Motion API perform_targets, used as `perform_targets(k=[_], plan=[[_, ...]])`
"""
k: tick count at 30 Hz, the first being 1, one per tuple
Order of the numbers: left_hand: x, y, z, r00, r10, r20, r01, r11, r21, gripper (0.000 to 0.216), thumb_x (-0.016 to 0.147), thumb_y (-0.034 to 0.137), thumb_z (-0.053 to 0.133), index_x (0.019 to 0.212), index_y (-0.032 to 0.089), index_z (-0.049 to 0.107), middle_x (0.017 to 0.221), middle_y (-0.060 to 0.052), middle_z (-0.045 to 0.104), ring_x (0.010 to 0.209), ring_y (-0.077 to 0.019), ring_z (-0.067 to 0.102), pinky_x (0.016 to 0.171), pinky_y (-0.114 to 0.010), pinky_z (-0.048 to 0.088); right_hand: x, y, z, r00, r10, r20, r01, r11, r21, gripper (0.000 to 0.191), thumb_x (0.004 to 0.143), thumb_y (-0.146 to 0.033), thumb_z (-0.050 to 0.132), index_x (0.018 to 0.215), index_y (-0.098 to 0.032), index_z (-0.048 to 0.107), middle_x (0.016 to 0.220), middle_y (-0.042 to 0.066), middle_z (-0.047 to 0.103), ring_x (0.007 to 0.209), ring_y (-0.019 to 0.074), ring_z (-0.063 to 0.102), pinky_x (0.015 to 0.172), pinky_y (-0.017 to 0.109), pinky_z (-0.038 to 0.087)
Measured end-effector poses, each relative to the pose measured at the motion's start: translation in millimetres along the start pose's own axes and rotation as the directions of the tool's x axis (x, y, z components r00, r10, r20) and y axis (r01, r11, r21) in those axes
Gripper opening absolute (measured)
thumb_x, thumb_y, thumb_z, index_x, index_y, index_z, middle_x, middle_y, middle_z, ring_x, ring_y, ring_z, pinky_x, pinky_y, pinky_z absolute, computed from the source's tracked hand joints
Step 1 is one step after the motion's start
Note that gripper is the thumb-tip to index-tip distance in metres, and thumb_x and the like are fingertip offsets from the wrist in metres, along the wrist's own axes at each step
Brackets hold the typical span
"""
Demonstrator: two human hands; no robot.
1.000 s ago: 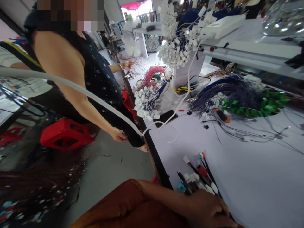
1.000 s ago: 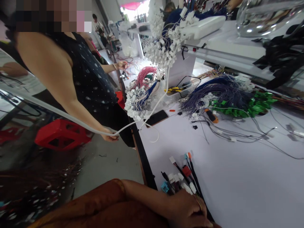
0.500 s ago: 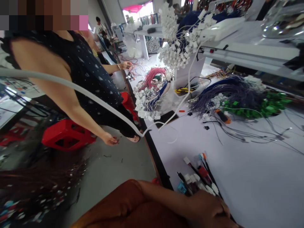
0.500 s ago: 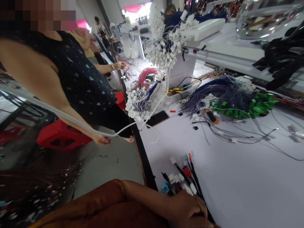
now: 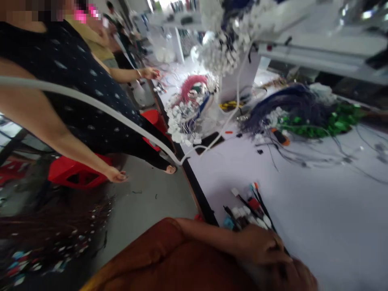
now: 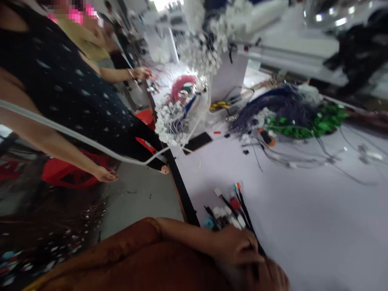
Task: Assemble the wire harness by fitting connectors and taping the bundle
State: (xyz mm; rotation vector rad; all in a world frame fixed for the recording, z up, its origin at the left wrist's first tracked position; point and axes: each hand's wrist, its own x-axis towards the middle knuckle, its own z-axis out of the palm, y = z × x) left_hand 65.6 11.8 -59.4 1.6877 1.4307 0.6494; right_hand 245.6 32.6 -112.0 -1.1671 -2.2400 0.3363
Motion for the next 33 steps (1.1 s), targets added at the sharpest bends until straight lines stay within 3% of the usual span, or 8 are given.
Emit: perform_targets(k=[3, 7, 14, 18, 22, 25, 30, 33], plan=[[-12.4, 5.7, -8.0, 0.998, 0.027, -0.062, -0.033, 0.994, -0.102, 0.029, 0.097, 0.039, 0.062, 0.102, 0.011, 0.069, 0.105, -0.015, 0.074, 0.099, -0.0233, 0.07, 0.087, -0.031, 0.052, 15.9, -21.7, -32.9, 0.988, -0.073, 0.138, 0.055, 0.99, 0.132, 0.026, 0.09, -0.047, 0.055, 0.083, -0.023, 0.065, 0.082, 0.009, 0.069, 0.078, 0.0269, 0.065, 0.073, 0.043, 0.052], [-29.2, 5.9, -21.6, 0.983, -0.117, -0.141, 0.072, 0.953, -0.295, 0.037, 0.096, 0.037, 0.061, 0.121, 0.01, 0.059, 0.097, -0.012, 0.071, 0.081, -0.0198, 0.066, 0.075, -0.031, 0.052, 54.2, -35.0, -62.0, 0.953, 0.174, 0.247, -0.254, 0.905, 0.341, 0.026, 0.095, -0.038, 0.055, 0.112, -0.021, 0.066, 0.106, 0.008, 0.069, 0.089, 0.0186, 0.066, 0.081, 0.035, 0.054], [-82.3, 24.3, -87.4, 0.943, 0.011, 0.333, 0.011, 0.998, -0.066, 0.02, 0.095, 0.033, 0.061, 0.102, 0.015, 0.069, 0.095, -0.009, 0.073, 0.084, -0.0198, 0.066, 0.078, -0.03, 0.048, 110.0, -59.4, -12.0, 0.941, 0.101, 0.323, -0.163, 0.971, 0.173, 0.02, 0.089, -0.034, 0.064, 0.1, -0.017, 0.069, 0.1, 0.009, 0.068, 0.087, 0.0216, 0.062, 0.082, 0.036, 0.05], [-91.6, 18.5, -117.6, 0.997, -0.069, -0.041, 0.054, 0.952, -0.3, 0.024, 0.098, 0.038, 0.054, 0.097, 0.017, 0.067, 0.079, -0.001, 0.067, 0.07, -0.0123, 0.06, 0.069, -0.024, 0.046, 111.1, -73.7, 8.8, 0.945, -0.006, 0.326, 0.01, 1.0, -0.01, 0.022, 0.09, -0.027, 0.063, 0.11, -0.017, 0.068, 0.11, 0.013, 0.065, 0.102, 0.028, 0.059, 0.088, 0.041, 0.046], [-67.9, -3.1, -120.9, 0.866, -0.224, -0.447, 0.071, 0.94, -0.334, 0.022, 0.089, 0.037, 0.06, 0.091, 0.016, 0.065, 0.073, 0.0, 0.062, 0.067, -0.0123, 0.057, 0.066, -0.025, 0.046, 108.3, -74.8, 9.1, 0.96, -0.001, 0.279, -0.007, 1.0, 0.027, 0.009, 0.089, -0.021, 0.057, 0.086, -0.018, 0.065, 0.1, 0.012, 0.064, 0.096, 0.0255, 0.057, 0.087, 0.04, 0.044], [-45.1, -7.8, -113.9, 0.85, -0.18, -0.495, 0.03, 0.955, -0.296, 0.022, 0.087, 0.036, 0.059, 0.093, 0.016, 0.065, 0.081, -0.002, 0.066, 0.076, -0.0145, 0.061, 0.071, -0.027, 0.049, 112.0, -67.9, 4.5, 0.977, 0.139, 0.162, -0.189, 0.917, 0.352, 0.008, 0.086, -0.026, 0.055, 0.081, -0.02, 0.058, 0.089, 0.006, 0.062, 0.084, 0.0195, 0.056, 0.082, 0.035, 0.045], [-16.1, 12.2, -99.2, 0.879, -0.124, -0.461, -0.008, 0.962, -0.274, 0.025, 0.086, 0.032, 0.061, 0.104, 0.015, 0.066, 0.096, -0.007, 0.071, 0.09, -0.0178, 0.066, 0.077, -0.029, 0.051, 118.1, -57.7, -10.2, 0.886, 0.382, 0.262, -0.424, 0.44, 0.791, 0.023, 0.081, -0.045, 0.056, 0.083, -0.023, 0.049, 0.069, -0.004, 0.056, 0.062, 0.0123, 0.05, 0.066, 0.028, 0.042], [-1.8, 26.7, -93.3, 0.901, -0.155, -0.405, 0.016, 0.945, -0.326, 0.035, 0.084, 0.04, 0.069, 0.109, 0.015, 0.065, 0.096, -0.006, 0.072, 0.084, -0.0168, 0.065, 0.071, -0.027, 0.051, 114.5, -63.6, -17.7, 0.891, 0.438, 0.115, -0.355, 0.517, 0.779, 0.023, 0.079, -0.042, 0.061, 0.082, -0.023, 0.049, 0.069, -0.005, 0.055, 0.061, 0.0112, 0.048, 0.064, 0.027, 0.041]])
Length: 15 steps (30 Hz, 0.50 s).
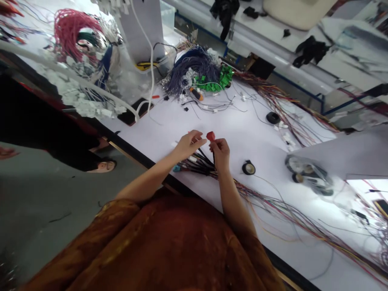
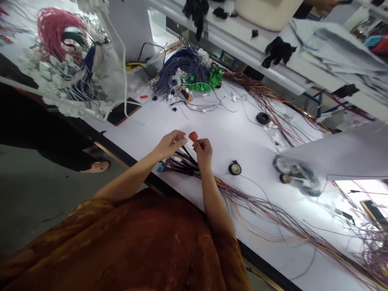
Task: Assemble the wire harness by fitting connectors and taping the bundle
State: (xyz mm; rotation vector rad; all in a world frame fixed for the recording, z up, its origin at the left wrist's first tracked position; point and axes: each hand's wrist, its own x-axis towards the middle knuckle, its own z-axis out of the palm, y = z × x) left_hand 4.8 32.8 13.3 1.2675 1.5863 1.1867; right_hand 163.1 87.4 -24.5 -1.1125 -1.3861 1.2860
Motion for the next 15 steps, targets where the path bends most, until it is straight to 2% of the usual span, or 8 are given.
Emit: perform_targets(k=[3, 4, 6, 8, 10, 13, 15], plan=[[7.8, 4.1, 8.7, 0.997, -0.055, 0.062, 0.065, 0.982, -0.178, 0.032, 0.086, 0.042, 0.069, 0.103, 0.015, 0.067, 0.098, -0.006, 0.072, 0.071, -0.0117, 0.062, 0.061, -0.023, 0.047, -11.4, -5.9, 4.6, 0.968, -0.248, -0.042, 0.225, 0.927, -0.299, 0.018, 0.086, -0.037, 0.057, 0.078, -0.023, 0.05, 0.07, -0.004, 0.053, 0.065, 0.0123, 0.047, 0.067, 0.028, 0.04], [9.9, 3.0, 10.0, 0.992, -0.087, 0.086, 0.108, 0.953, -0.282, 0.028, 0.088, 0.04, 0.068, 0.101, 0.014, 0.068, 0.097, -0.006, 0.072, 0.068, -0.0096, 0.061, 0.058, -0.021, 0.045, -14.8, -7.3, 6.5, 0.948, -0.318, -0.012, 0.288, 0.873, -0.394, 0.018, 0.088, -0.035, 0.054, 0.076, -0.023, 0.049, 0.07, -0.003, 0.052, 0.067, 0.0132, 0.047, 0.069, 0.029, 0.04], [13.2, -1.8, 10.8, 0.974, -0.168, 0.155, 0.224, 0.837, -0.5, 0.02, 0.092, 0.031, 0.065, 0.101, 0.013, 0.07, 0.091, -0.004, 0.072, 0.063, -0.0064, 0.059, 0.058, -0.019, 0.045, -19.9, -9.6, 9.4, 0.918, -0.391, 0.065, 0.367, 0.776, -0.512, 0.018, 0.091, -0.032, 0.05, 0.075, -0.023, 0.047, 0.072, -0.001, 0.054, 0.07, 0.015, 0.049, 0.072, 0.03, 0.041], [14.9, -8.3, 10.7, 0.943, -0.237, 0.235, 0.334, 0.678, -0.655, 0.017, 0.096, 0.023, 0.061, 0.103, 0.013, 0.072, 0.086, -0.003, 0.071, 0.063, -0.0051, 0.059, 0.064, -0.018, 0.049, -23.1, -12.3, 10.4, 0.906, -0.406, 0.116, 0.399, 0.733, -0.55, 0.016, 0.092, -0.03, 0.049, 0.079, -0.023, 0.05, 0.078, 0.002, 0.058, 0.073, 0.0164, 0.051, 0.073, 0.031, 0.042], [15.1, -13.9, 11.6, 0.911, -0.274, 0.309, 0.411, 0.536, -0.737, 0.019, 0.099, 0.019, 0.056, 0.104, 0.012, 0.073, 0.085, -0.004, 0.071, 0.064, -0.0052, 0.06, 0.069, -0.019, 0.051, -25.3, -16.3, 9.2, 0.894, -0.423, 0.15, 0.432, 0.72, -0.544, 0.015, 0.095, -0.031, 0.047, 0.09, -0.02, 0.056, 0.089, 0.006, 0.061, 0.077, 0.0173, 0.053, 0.075, 0.031, 0.045], [13.8, -17.4, 15.9, 0.884, -0.278, 0.377, 0.459, 0.36, -0.812, 0.029, 0.104, 0.017, 0.046, 0.101, 0.01, 0.074, 0.087, -0.006, 0.07, 0.064, -0.0055, 0.058, 0.068, -0.018, 0.05, -26.8, -24.3, 4.9, 0.859, -0.48, 0.177, 0.493, 0.683, -0.539, 0.031, 0.102, -0.031, 0.038, 0.111, -0.015, 0.063, 0.1, 0.012, 0.061, 0.086, 0.0193, 0.057, 0.08, 0.032, 0.048], [13.0, -17.2, 19.5, 0.876, -0.264, 0.404, 0.468, 0.258, -0.845, 0.035, 0.106, 0.018, 0.041, 0.1, 0.01, 0.074, 0.086, -0.006, 0.068, 0.063, -0.0055, 0.055, 0.067, -0.018, 0.049, -26.0, -30.0, 1.9, 0.847, -0.484, 0.218, 0.512, 0.636, -0.577, 0.038, 0.104, -0.03, 0.033, 0.116, -0.014, 0.066, 0.099, 0.012, 0.06, 0.087, 0.0206, 0.057, 0.082, 0.033, 0.047]])
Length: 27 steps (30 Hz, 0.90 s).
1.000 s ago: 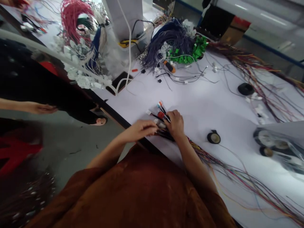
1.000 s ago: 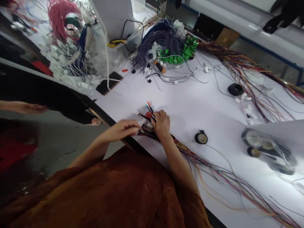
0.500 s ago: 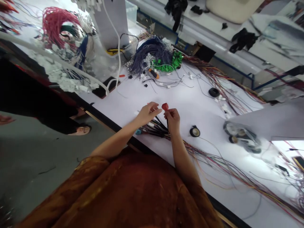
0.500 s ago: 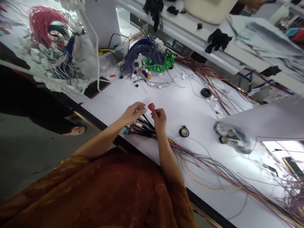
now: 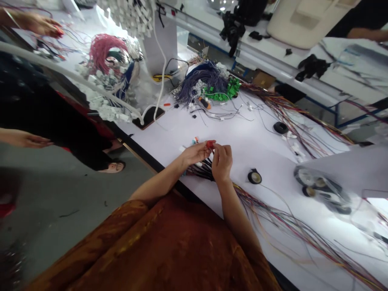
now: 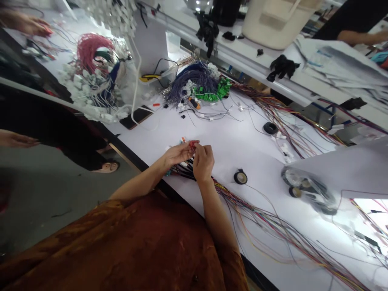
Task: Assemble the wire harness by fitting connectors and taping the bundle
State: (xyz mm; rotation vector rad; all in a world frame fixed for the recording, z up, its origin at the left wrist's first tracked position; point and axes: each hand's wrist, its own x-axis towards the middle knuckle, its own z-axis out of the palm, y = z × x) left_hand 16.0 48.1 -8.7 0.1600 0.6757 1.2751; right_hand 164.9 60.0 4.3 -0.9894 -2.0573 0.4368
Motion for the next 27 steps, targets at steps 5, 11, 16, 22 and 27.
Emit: perform_targets(k=[5, 11, 16, 22, 27], plan=[[1.3, -4.3, 1.2, 0.999, -0.034, 0.008, 0.035, 0.994, -0.1, 0.038, 0.107, 0.018, 0.037, 0.101, 0.009, 0.074, 0.084, -0.006, 0.064, 0.065, -0.0073, 0.052, 0.069, -0.022, 0.047, 8.9, -2.6, -6.4, 0.993, -0.058, 0.103, 0.075, 0.983, -0.167, 0.039, 0.102, -0.027, 0.037, 0.113, -0.015, 0.072, 0.092, 0.011, 0.061, 0.084, 0.0226, 0.055, 0.08, 0.036, 0.041], [1.2, -11.2, -2.2, 1.0, -0.009, 0.006, 0.01, 0.979, -0.201, 0.034, 0.105, 0.017, 0.04, 0.098, 0.008, 0.072, 0.082, -0.005, 0.062, 0.066, -0.0087, 0.054, 0.069, -0.024, 0.043, 11.0, -4.1, -8.6, 0.981, -0.176, 0.086, 0.192, 0.952, -0.238, 0.034, 0.101, -0.026, 0.041, 0.106, -0.015, 0.074, 0.085, 0.01, 0.065, 0.083, 0.0228, 0.055, 0.076, 0.035, 0.036], [12.5, -15.4, -13.0, 0.994, -0.021, 0.103, 0.046, 0.968, -0.246, 0.017, 0.097, 0.016, 0.059, 0.1, 0.005, 0.072, 0.078, -0.003, 0.059, 0.066, -0.0082, 0.053, 0.073, -0.024, 0.038, 12.3, 6.1, -3.3, 0.93, -0.365, 0.044, 0.357, 0.868, -0.346, 0.031, 0.102, -0.027, 0.046, 0.102, -0.013, 0.074, 0.078, 0.008, 0.064, 0.075, 0.0226, 0.056, 0.071, 0.034, 0.036], [24.3, -17.0, -30.8, 0.978, -0.012, 0.207, 0.069, 0.959, -0.273, 0.022, 0.092, 0.021, 0.067, 0.105, 0.004, 0.072, 0.085, -0.004, 0.061, 0.069, -0.0094, 0.051, 0.074, -0.026, 0.034, 10.8, 5.9, 1.0, 0.89, -0.457, -0.001, 0.426, 0.83, -0.359, 0.034, 0.102, -0.028, 0.044, 0.102, -0.012, 0.073, 0.072, 0.006, 0.062, 0.068, 0.0231, 0.058, 0.068, 0.035, 0.037], [29.8, -22.1, -36.7, 0.977, -0.019, 0.211, 0.085, 0.948, -0.307, 0.025, 0.087, 0.021, 0.072, 0.105, 0.003, 0.072, 0.089, -0.008, 0.062, 0.075, -0.0126, 0.054, 0.077, -0.029, 0.035, 5.6, 6.4, 1.6, 0.897, -0.441, 0.002, 0.41, 0.832, -0.375, 0.037, 0.103, -0.031, 0.041, 0.104, -0.012, 0.072, 0.073, 0.007, 0.064, 0.068, 0.0237, 0.06, 0.067, 0.036, 0.038]])
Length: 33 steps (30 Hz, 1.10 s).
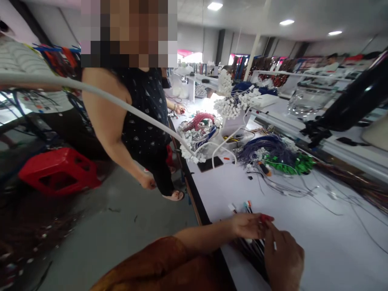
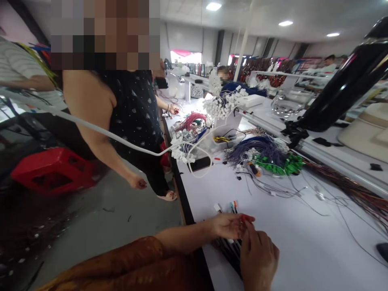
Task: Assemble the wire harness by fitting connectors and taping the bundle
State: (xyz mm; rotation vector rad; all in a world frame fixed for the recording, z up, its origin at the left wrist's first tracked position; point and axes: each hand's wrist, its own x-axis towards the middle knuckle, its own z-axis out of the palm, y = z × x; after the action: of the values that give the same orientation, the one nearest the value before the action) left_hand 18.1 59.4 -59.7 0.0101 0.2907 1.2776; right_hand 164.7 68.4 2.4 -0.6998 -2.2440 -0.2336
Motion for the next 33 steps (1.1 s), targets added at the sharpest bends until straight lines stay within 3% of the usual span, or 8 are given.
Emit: perform_targets(k=[8, 17, 24, 33], plan=[[1.2, 0.4, 1.8, 0.998, -0.008, -0.057, 0.008, 1.0, -0.003, 0.023, 0.094, 0.019, 0.062, 0.106, 0.002, 0.071, 0.091, -0.008, 0.062, 0.077, -0.0128, 0.056, 0.079, -0.027, 0.037, -7.3, 0.2, 2.7, 1.0, 0.02, 0.014, -0.02, 0.999, -0.028, 0.035, 0.104, -0.031, 0.041, 0.108, -0.014, 0.072, 0.073, 0.005, 0.063, 0.068, 0.0238, 0.059, 0.07, 0.036, 0.038], [0.5, 1.2, 2.2, 0.999, -0.016, -0.048, 0.014, 1.0, -0.022, 0.023, 0.091, 0.017, 0.066, 0.106, 0.001, 0.071, 0.092, -0.009, 0.063, 0.075, -0.0121, 0.056, 0.073, -0.027, 0.037, -1.5, -3.7, 1.1, 1.0, 0.022, 0.011, -0.021, 1.0, -0.02, 0.036, 0.103, -0.029, 0.043, 0.105, -0.012, 0.074, 0.074, 0.006, 0.063, 0.069, 0.0241, 0.06, 0.071, 0.036, 0.038], [-3.1, 1.7, 8.2, 0.997, -0.035, -0.066, 0.033, 0.999, -0.035, 0.024, 0.099, 0.018, 0.055, 0.106, 0.002, 0.071, 0.091, -0.007, 0.06, 0.073, -0.0105, 0.053, 0.071, -0.025, 0.037, -4.4, -2.7, 2.7, 0.999, 0.042, 0.015, -0.042, 0.999, 0.007, 0.036, 0.104, -0.03, 0.041, 0.106, -0.013, 0.074, 0.074, 0.006, 0.064, 0.07, 0.0236, 0.06, 0.071, 0.035, 0.037], [0.7, 3.4, 2.5, 0.996, -0.058, -0.062, 0.054, 0.996, -0.066, 0.023, 0.098, 0.017, 0.057, 0.107, 0.002, 0.071, 0.097, -0.01, 0.062, 0.076, -0.011, 0.056, 0.069, -0.024, 0.037, -5.6, -2.6, 1.8, 0.999, 0.034, 0.019, -0.034, 0.999, -0.006, 0.038, 0.105, -0.03, 0.039, 0.103, -0.012, 0.073, 0.073, 0.006, 0.065, 0.069, 0.023, 0.06, 0.072, 0.035, 0.038]])
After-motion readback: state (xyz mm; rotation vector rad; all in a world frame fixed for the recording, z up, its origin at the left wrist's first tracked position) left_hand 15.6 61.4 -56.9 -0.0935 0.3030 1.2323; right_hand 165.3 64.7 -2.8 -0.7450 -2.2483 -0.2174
